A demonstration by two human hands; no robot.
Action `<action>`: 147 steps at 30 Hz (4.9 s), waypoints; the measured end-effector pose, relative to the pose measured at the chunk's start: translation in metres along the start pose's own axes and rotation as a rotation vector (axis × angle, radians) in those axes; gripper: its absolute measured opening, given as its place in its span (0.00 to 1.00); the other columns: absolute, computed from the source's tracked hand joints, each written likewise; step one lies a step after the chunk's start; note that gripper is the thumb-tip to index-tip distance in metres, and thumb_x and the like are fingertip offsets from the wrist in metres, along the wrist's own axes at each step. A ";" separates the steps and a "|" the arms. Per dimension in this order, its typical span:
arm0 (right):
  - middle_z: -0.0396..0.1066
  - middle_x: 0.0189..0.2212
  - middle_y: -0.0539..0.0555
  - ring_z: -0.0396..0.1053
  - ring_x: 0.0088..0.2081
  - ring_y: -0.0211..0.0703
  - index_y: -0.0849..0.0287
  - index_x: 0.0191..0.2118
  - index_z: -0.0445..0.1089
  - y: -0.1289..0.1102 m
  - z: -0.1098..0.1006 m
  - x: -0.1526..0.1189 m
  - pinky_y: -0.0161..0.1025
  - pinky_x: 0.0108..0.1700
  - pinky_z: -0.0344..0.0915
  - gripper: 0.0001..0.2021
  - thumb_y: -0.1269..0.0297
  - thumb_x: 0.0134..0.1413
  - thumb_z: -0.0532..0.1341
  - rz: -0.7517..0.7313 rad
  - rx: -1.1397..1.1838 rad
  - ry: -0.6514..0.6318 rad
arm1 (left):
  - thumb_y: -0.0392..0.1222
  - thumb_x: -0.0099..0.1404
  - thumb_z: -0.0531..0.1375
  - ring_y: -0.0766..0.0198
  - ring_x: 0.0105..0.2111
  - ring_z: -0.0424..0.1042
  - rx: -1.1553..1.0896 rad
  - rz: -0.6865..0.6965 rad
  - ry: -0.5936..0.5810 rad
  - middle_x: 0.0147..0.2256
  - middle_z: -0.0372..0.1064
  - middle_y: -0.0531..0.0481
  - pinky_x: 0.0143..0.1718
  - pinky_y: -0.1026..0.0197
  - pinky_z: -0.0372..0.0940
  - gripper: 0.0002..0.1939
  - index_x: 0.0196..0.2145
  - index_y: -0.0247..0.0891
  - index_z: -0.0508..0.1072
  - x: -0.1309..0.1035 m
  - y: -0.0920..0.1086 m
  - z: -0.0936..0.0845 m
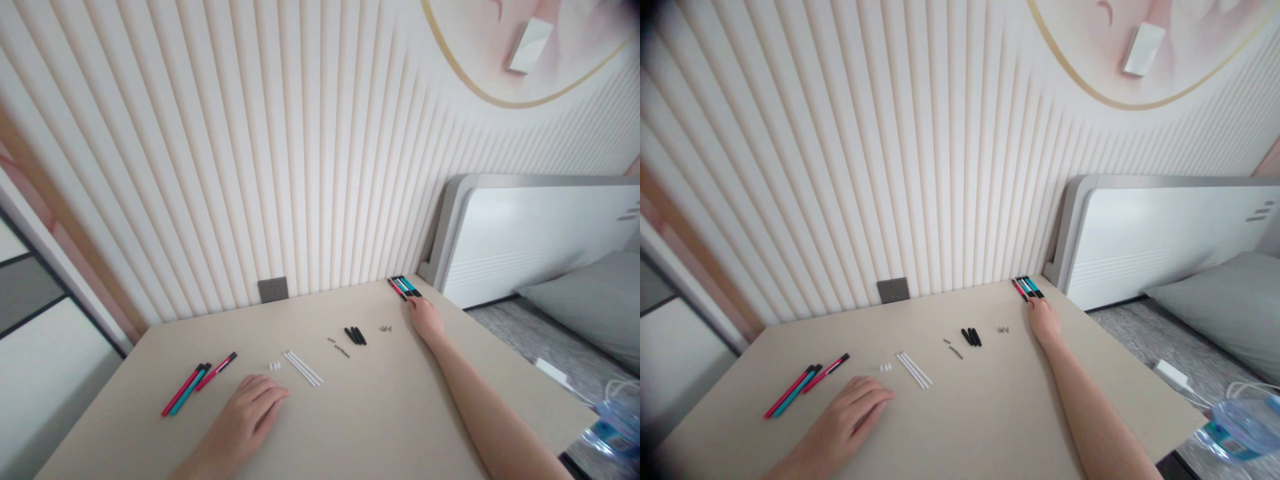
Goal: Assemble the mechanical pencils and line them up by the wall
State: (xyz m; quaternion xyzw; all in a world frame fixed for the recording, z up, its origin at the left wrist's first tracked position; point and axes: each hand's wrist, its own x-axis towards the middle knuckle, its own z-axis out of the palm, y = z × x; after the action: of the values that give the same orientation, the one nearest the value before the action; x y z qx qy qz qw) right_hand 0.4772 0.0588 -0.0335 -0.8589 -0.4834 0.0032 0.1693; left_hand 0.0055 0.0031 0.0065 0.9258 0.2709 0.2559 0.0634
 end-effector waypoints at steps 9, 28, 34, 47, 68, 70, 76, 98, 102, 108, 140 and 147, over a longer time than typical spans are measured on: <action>0.69 0.47 0.61 0.70 0.45 0.51 0.57 0.50 0.71 -0.003 -0.001 -0.001 0.42 0.44 0.63 0.18 0.61 0.63 0.49 -0.008 -0.055 0.002 | 0.33 0.68 0.53 0.62 0.37 0.70 -0.014 -0.006 -0.020 0.35 0.72 0.49 0.42 0.59 0.65 0.10 0.42 0.40 0.72 0.001 0.001 -0.001; 0.69 0.49 0.60 0.69 0.47 0.51 0.55 0.50 0.71 0.003 0.003 0.004 0.42 0.44 0.64 0.19 0.60 0.64 0.47 0.013 -0.064 0.023 | 0.32 0.67 0.52 0.61 0.37 0.69 -0.016 -0.040 -0.017 0.34 0.72 0.49 0.44 0.56 0.64 0.11 0.40 0.40 0.73 0.001 0.005 -0.001; 0.70 0.48 0.62 0.69 0.47 0.54 0.56 0.50 0.72 0.006 0.005 0.006 0.44 0.43 0.65 0.19 0.61 0.63 0.47 0.017 -0.069 0.025 | 0.33 0.68 0.50 0.61 0.36 0.69 -0.025 -0.050 -0.018 0.33 0.73 0.48 0.45 0.55 0.63 0.12 0.40 0.39 0.73 0.003 0.010 -0.003; 0.71 0.45 0.62 0.71 0.41 0.54 0.56 0.47 0.74 0.004 -0.003 -0.006 0.47 0.42 0.63 0.22 0.56 0.63 0.45 -0.024 -0.155 0.101 | 0.30 0.67 0.50 0.56 0.44 0.67 0.319 -0.429 0.128 0.42 0.70 0.45 0.47 0.52 0.62 0.15 0.47 0.39 0.70 -0.016 -0.037 -0.026; 0.73 0.37 0.55 0.67 0.40 0.46 0.54 0.42 0.73 -0.181 -0.032 -0.176 0.42 0.42 0.55 0.11 0.69 0.63 0.53 -1.006 0.116 0.067 | 0.30 0.67 0.50 0.54 0.45 0.69 0.389 -0.627 -0.097 0.43 0.72 0.45 0.45 0.53 0.60 0.17 0.49 0.39 0.71 -0.020 -0.045 -0.019; 0.72 0.40 0.55 0.66 0.42 0.47 0.54 0.42 0.73 -0.200 -0.032 -0.186 0.42 0.43 0.55 0.11 0.69 0.62 0.54 -1.036 0.104 0.021 | 0.30 0.67 0.50 0.55 0.45 0.69 0.376 -0.611 -0.069 0.44 0.72 0.45 0.45 0.54 0.60 0.17 0.49 0.39 0.71 -0.018 -0.044 -0.018; 0.72 0.42 0.55 0.65 0.44 0.48 0.54 0.41 0.74 -0.230 -0.016 -0.189 0.43 0.44 0.55 0.08 0.64 0.60 0.57 -0.976 0.120 -0.069 | 0.29 0.66 0.51 0.57 0.43 0.69 0.327 -0.526 0.056 0.43 0.69 0.46 0.44 0.56 0.63 0.20 0.54 0.39 0.65 -0.013 -0.036 -0.018; 0.76 0.33 0.52 0.71 0.36 0.42 0.56 0.37 0.72 -0.185 -0.016 -0.195 0.38 0.41 0.64 0.07 0.71 0.55 0.57 -0.882 0.754 -0.128 | 0.38 0.65 0.58 0.64 0.37 0.71 -0.401 -0.423 0.555 0.39 0.67 0.50 0.43 0.58 0.68 0.20 0.53 0.41 0.59 -0.005 -0.009 -0.007; 0.74 0.30 0.52 0.70 0.32 0.40 0.57 0.34 0.72 -0.189 -0.016 -0.203 0.36 0.37 0.65 0.08 0.73 0.53 0.57 -0.816 0.828 -0.171 | 0.38 0.63 0.60 0.65 0.38 0.71 -0.570 -0.456 0.491 0.37 0.67 0.51 0.45 0.59 0.68 0.17 0.49 0.41 0.62 -0.001 0.004 -0.003; 0.72 0.29 0.52 0.66 0.30 0.40 0.56 0.50 0.69 -0.192 -0.011 -0.209 0.36 0.34 0.65 0.16 0.69 0.57 0.56 -0.807 0.862 -0.206 | 0.38 0.64 0.59 0.63 0.40 0.71 -0.648 -0.428 0.411 0.37 0.67 0.50 0.45 0.58 0.68 0.11 0.45 0.40 0.65 -0.002 0.007 -0.001; 0.74 0.31 0.54 0.68 0.31 0.41 0.56 0.44 0.73 -0.187 -0.016 -0.194 0.37 0.35 0.66 0.11 0.62 0.61 0.55 -0.796 0.916 -0.218 | 0.37 0.65 0.58 0.60 0.43 0.69 -0.105 -0.261 0.289 0.41 0.67 0.47 0.46 0.56 0.66 0.05 0.39 0.41 0.73 -0.004 -0.003 -0.007; 0.72 0.30 0.54 0.68 0.31 0.41 0.57 0.34 0.73 -0.184 -0.021 -0.189 0.38 0.35 0.66 0.09 0.60 0.59 0.59 -0.785 0.945 -0.181 | 0.38 0.66 0.57 0.60 0.43 0.69 -0.073 -0.286 0.304 0.41 0.67 0.47 0.47 0.56 0.66 0.05 0.39 0.40 0.72 -0.004 -0.006 -0.009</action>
State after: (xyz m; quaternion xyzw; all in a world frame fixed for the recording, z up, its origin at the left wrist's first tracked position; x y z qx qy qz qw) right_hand 0.2277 -0.0167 0.0107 -0.4455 -0.7221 0.2271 0.4781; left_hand -0.0046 0.0056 0.0108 0.8257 0.3966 0.3907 0.0909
